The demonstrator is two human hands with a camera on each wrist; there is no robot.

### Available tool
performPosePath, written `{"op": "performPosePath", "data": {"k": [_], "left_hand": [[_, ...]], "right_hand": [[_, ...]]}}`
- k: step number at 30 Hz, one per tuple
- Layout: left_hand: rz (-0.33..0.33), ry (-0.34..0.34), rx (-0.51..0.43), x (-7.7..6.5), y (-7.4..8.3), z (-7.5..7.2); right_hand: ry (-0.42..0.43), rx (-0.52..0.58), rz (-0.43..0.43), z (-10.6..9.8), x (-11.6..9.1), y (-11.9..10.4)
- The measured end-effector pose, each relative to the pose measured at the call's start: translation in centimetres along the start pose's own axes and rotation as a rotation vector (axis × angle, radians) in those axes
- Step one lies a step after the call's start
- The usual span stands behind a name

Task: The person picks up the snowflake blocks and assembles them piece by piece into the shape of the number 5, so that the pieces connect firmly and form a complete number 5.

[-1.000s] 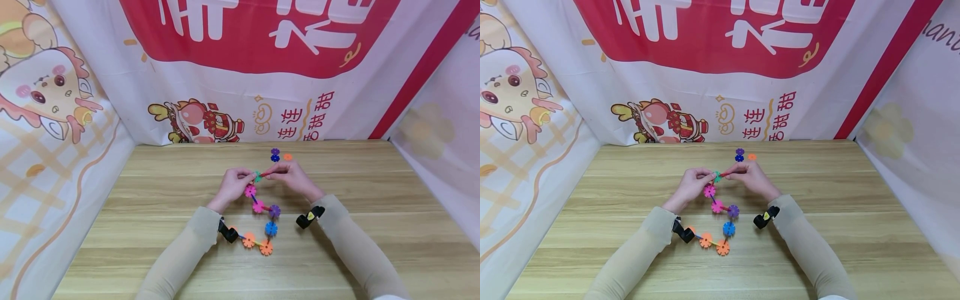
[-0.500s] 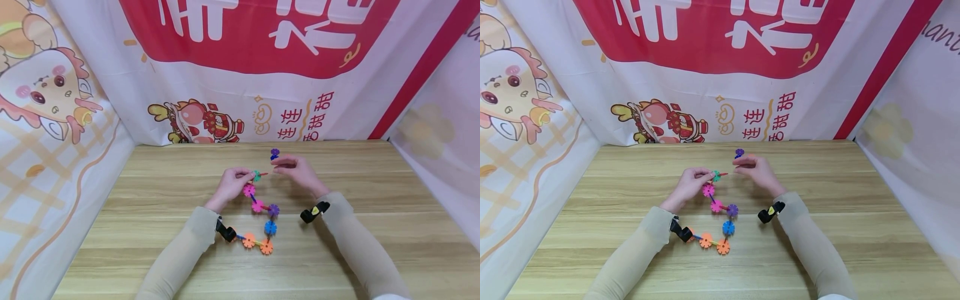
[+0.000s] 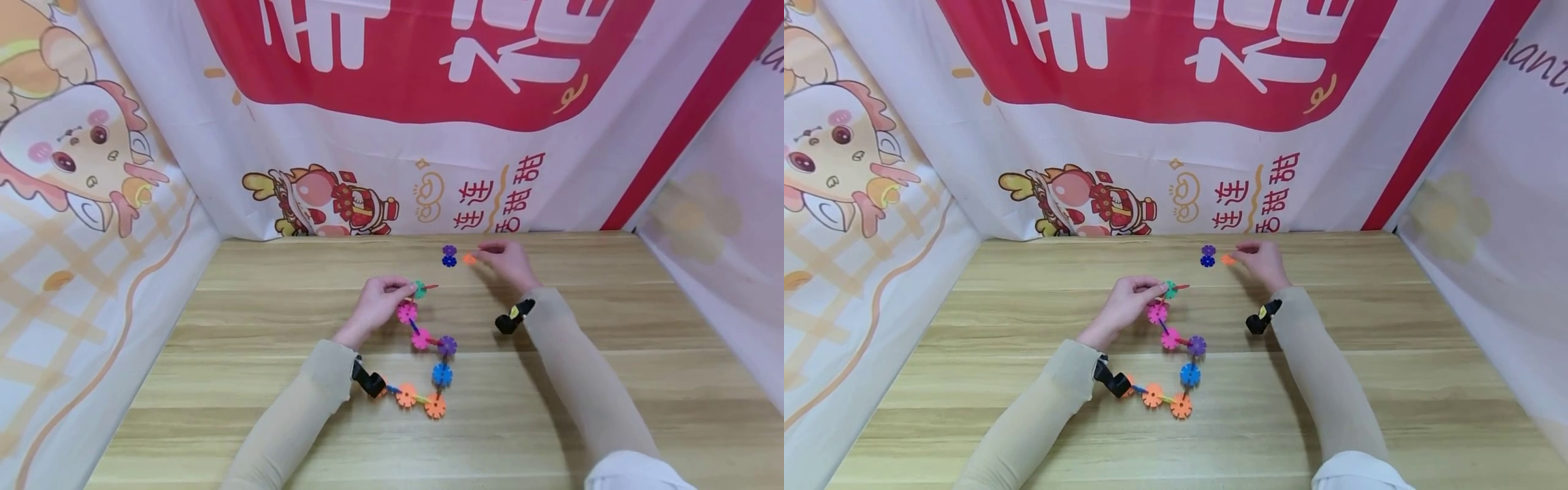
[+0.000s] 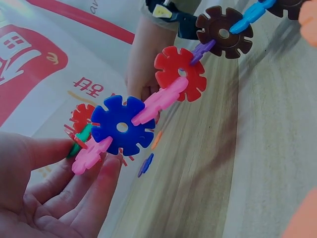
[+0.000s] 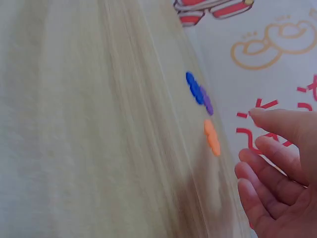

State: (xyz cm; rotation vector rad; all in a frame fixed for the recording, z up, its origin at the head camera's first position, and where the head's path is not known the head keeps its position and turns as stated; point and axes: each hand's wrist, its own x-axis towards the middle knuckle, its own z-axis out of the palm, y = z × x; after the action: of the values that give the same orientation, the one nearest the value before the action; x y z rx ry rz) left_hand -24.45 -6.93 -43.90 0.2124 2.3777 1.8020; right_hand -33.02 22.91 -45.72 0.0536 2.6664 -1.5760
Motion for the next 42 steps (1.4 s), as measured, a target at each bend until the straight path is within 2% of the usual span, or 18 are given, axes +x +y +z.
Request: {"op": "performPosePath", "data": {"k": [6,15,20,29,36,42], "left_hand": [[-0.01,0.004,0.007,-0.1,0.1,0.0],[-0.01,0.006,0.016,-0.3,0.3,-0.1],[-0.017,-0.003,0.005,-0.4,0.3,-0.2],[-0.021,-0.001,-0.017,-0.3,0.1,0.0],[-0.023,0.004,-0.009,-0.5,0.5,0.1],[-0.015,0.019,-0.018,-0.3,0.0,0.1]], "right_hand": [[0.004,-0.084,0.005,0.5,1.2,0.4],[0.039,-0.203,-0.006,1.5,1.2,0.1],[0.041,-0.231,0.013,1.6,1.3,-0.1],[0.046,-0.186,0.004,2.1,1.1,-0.3],[0.019,-0.068,-0.024,1.9,0.3,-0.7],[-0.001,-0.046,-0.029,1.6,-0.5,-0.5]]}}
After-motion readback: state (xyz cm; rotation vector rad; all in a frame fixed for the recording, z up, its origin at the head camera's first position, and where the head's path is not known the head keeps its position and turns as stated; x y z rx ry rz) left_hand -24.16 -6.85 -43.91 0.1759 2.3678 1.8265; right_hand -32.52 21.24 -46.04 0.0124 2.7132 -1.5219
